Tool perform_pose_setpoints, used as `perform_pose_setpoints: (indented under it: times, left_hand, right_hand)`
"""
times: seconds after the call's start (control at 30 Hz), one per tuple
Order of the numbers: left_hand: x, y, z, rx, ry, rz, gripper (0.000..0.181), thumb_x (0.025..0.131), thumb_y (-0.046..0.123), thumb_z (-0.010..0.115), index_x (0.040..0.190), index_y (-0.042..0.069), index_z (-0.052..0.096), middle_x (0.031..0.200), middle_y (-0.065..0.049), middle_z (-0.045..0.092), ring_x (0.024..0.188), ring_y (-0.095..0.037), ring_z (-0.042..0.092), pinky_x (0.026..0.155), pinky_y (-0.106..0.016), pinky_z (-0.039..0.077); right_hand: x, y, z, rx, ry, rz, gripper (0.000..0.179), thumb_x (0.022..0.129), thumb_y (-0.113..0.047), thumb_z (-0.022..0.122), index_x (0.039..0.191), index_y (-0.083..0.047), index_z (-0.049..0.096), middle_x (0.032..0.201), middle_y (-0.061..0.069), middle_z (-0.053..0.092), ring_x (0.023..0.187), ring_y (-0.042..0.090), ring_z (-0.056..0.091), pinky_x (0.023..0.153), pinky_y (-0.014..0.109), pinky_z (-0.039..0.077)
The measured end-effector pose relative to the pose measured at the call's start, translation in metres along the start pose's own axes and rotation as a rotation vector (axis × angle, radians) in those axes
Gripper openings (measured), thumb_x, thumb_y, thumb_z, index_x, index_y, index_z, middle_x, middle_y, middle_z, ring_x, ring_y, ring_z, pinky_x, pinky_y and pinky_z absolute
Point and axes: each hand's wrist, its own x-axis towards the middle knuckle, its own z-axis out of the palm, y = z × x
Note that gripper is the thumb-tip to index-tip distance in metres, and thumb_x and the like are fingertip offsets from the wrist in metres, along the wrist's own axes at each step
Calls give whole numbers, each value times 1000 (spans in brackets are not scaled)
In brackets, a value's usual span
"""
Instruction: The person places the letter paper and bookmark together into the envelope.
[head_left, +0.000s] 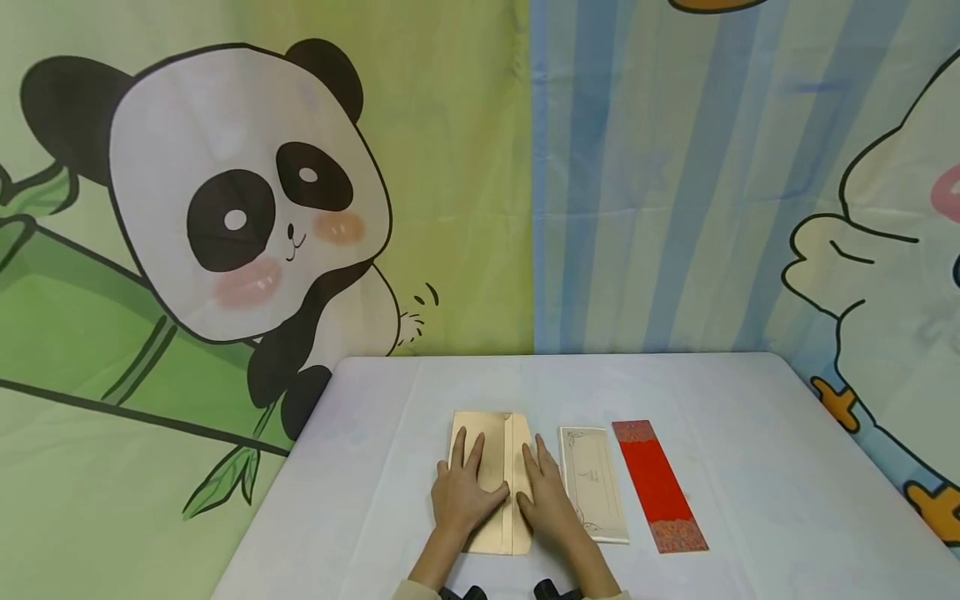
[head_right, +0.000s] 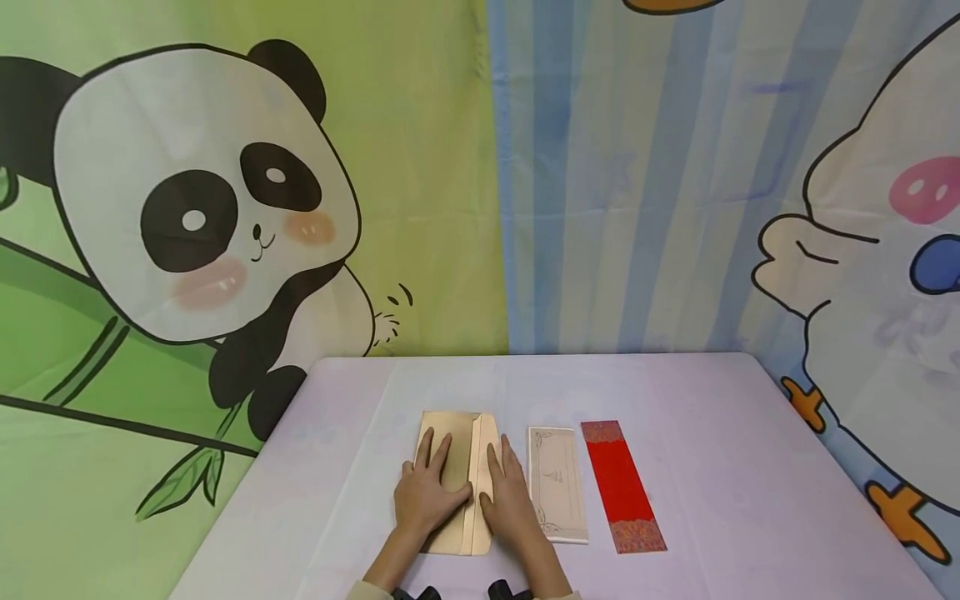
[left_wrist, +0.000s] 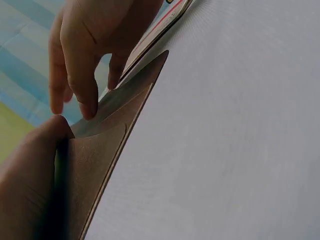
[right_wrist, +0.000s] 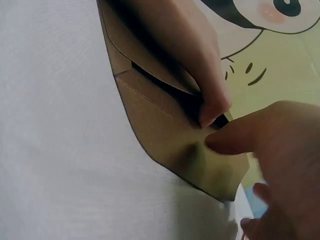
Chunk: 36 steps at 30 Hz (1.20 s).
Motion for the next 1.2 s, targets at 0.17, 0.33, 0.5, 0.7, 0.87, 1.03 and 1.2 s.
perform_pose_setpoints:
  times: [0.17,0.33,0.5,0.7,0.87,1.03,1.2]
  left_hand:
    - [-1,-1,1,0,-4,1,87,58,60,64,137,27,47,148,-4,30,65,-20,39,44,-25,28]
    - [0,0,-1,7,0,4,87,55,60,64,135,26,50,146,-5,33,65,-20,38,44,-25,27]
    - [0,-1,0,2,-12,13,86,56,59,65,134,24,51,145,-8,34,66,-20,39,43,-23,28]
    - [0,-1,-1,-18,-20,-5,85,55,55,64,134,24,51,146,-8,33,70,-21,41,43,-23,27]
    - [2,0,-7,-16,-24,-14,85,56,55,64,134,25,50,146,-6,32,70,-22,41,44,-24,28]
    - [2,1,-8,-13,-40,-15,84,58,56,63,135,26,49,147,-5,31,71,-21,41,45,-24,29]
    - [1,1,-7,-19,-52,-23,84,58,56,63,136,27,48,147,-4,31,71,-21,41,46,-24,29]
  right_hand:
    - [-7,-2,4,-193,-87,-49,56,89,-14,57,133,14,37,142,30,27,132,44,22,102,59,17]
    - [-5,0,2,-125,-105,-17,61,89,-17,56,136,13,31,143,29,25,133,43,19,105,55,14]
    - [-3,5,-14,46,19,29,65,86,-10,60,139,10,29,143,28,27,133,42,20,104,54,19]
    - [-8,25,-48,30,311,32,58,76,4,65,131,8,45,132,28,44,123,44,37,96,57,29]
    - [-15,43,-64,-5,367,114,56,74,6,66,127,8,49,126,27,51,116,43,44,94,56,33]
    - [-17,52,-64,-20,286,180,64,73,-1,69,131,10,43,129,32,44,119,47,39,97,57,29]
    - [-21,55,-60,-64,171,279,82,73,-16,75,137,11,33,137,35,31,126,48,27,100,58,23]
